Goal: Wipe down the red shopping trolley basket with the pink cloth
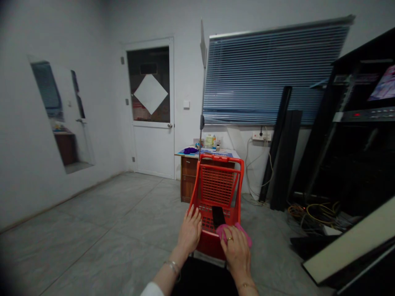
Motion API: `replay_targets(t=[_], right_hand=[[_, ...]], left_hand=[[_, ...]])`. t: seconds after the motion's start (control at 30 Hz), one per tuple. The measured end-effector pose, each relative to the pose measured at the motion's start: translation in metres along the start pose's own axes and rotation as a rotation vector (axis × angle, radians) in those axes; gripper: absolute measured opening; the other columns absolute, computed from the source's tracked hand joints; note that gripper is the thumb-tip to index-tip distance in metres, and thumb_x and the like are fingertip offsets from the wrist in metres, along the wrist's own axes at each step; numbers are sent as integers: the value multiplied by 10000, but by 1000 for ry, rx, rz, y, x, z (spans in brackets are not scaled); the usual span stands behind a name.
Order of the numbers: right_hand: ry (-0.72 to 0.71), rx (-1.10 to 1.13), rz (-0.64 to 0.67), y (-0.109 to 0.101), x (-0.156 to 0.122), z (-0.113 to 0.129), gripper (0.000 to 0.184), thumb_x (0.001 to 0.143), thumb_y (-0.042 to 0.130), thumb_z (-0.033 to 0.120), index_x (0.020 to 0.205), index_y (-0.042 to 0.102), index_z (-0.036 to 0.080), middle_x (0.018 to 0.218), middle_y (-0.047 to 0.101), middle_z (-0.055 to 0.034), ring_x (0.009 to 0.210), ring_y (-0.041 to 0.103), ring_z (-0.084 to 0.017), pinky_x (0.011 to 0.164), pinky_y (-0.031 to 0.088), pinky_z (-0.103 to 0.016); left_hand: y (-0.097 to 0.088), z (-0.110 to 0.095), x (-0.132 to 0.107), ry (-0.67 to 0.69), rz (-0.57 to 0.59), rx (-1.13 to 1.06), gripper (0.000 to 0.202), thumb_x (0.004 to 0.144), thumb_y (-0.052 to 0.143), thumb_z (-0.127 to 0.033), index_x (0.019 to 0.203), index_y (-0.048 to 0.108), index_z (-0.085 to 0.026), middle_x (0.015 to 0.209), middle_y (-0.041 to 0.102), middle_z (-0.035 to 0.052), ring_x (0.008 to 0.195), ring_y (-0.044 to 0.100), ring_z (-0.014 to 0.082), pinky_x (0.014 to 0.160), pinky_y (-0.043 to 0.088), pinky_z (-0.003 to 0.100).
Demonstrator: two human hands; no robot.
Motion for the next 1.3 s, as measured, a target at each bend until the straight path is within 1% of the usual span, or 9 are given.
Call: replay_targets(t=[0.13, 0.23, 0.33, 0.53, 0.7, 0.83, 1.0, 1.1, 1.3], right_hand=[[90, -47, -90, 9, 3, 22, 208, 921, 474, 282, 1034, 631, 207, 1005, 667, -80, 1046, 560, -230, 970, 409, -410], [76, -59, -75, 21, 11, 52, 204, 920, 469, 276, 1028, 624, 199, 994, 666, -87, 1004, 563, -225, 955, 416, -410], [38, -31, -40, 24, 17, 64, 212, 921, 463, 270, 1050, 617, 201, 981, 665, -89, 959, 575, -206, 947, 424, -396], [-26, 22, 17, 2, 13, 26, 211, 926, 479, 267, 1083, 600, 197, 986, 655, -53, 936, 571, -168, 1010, 391, -372], [7, -40, 22, -3, 7, 9, 208, 929, 471, 290, 1063, 602, 198, 986, 648, -68, 971, 555, -196, 953, 409, -374], [104, -111, -34, 7, 13, 39, 183, 917, 476, 245, 1023, 610, 179, 960, 646, -88, 978, 540, -218, 949, 406, -402], [70, -30, -16, 15, 28, 73, 143, 908, 501, 220, 980, 619, 184, 922, 642, -68, 905, 549, -189, 982, 399, -390], [-13, 18, 27, 11, 28, 66, 164, 906, 510, 226, 1022, 621, 190, 926, 645, -57, 896, 557, -179, 970, 411, -371], [-132, 42, 83, -7, 19, 17, 178, 900, 508, 214, 1017, 637, 180, 919, 648, -58, 930, 577, -178, 973, 418, -356]], left_hand=[[1, -8, -1, -23, -14, 3, 369, 973, 357, -199, 1232, 611, -135, 1400, 544, 117, 1418, 311, 286, 1123, 336, 573], [2, -8, -1, -19, -7, 15, 368, 978, 352, -203, 1225, 614, -132, 1402, 542, 123, 1416, 318, 281, 1124, 335, 567], [1, -2, 0, 0, 14, 24, 366, 982, 356, -213, 1233, 609, -132, 1406, 537, 123, 1420, 310, 272, 1128, 340, 544], [-3, 11, 0, 8, 34, 26, 371, 985, 362, -208, 1267, 589, -127, 1440, 505, 101, 1440, 264, 255, 1150, 321, 503], [-2, 2, 0, -3, -6, 10, 376, 984, 348, -194, 1257, 600, -139, 1422, 524, 103, 1434, 280, 258, 1147, 313, 530], [2, -5, 1, -40, 0, 37, 386, 987, 330, -192, 1241, 612, -124, 1410, 534, 120, 1431, 286, 264, 1153, 293, 540], [-1, 1, 0, -30, 26, 44, 390, 994, 324, -210, 1235, 618, -123, 1434, 510, 112, 1429, 290, 266, 1147, 311, 529], [-6, 6, -1, 9, 39, 36, 388, 990, 327, -201, 1251, 606, -133, 1448, 493, 107, 1440, 264, 258, 1147, 315, 527], [-6, 9, -1, 11, 44, 11, 378, 987, 344, -203, 1260, 595, -133, 1456, 484, 104, 1441, 258, 265, 1143, 323, 528]])
Point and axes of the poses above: each hand's wrist, its own x-axis towards the middle knuckle, its own y-axis out of the palm, z = x × y, the point moved 5 cm from there along x, towards the middle knuckle
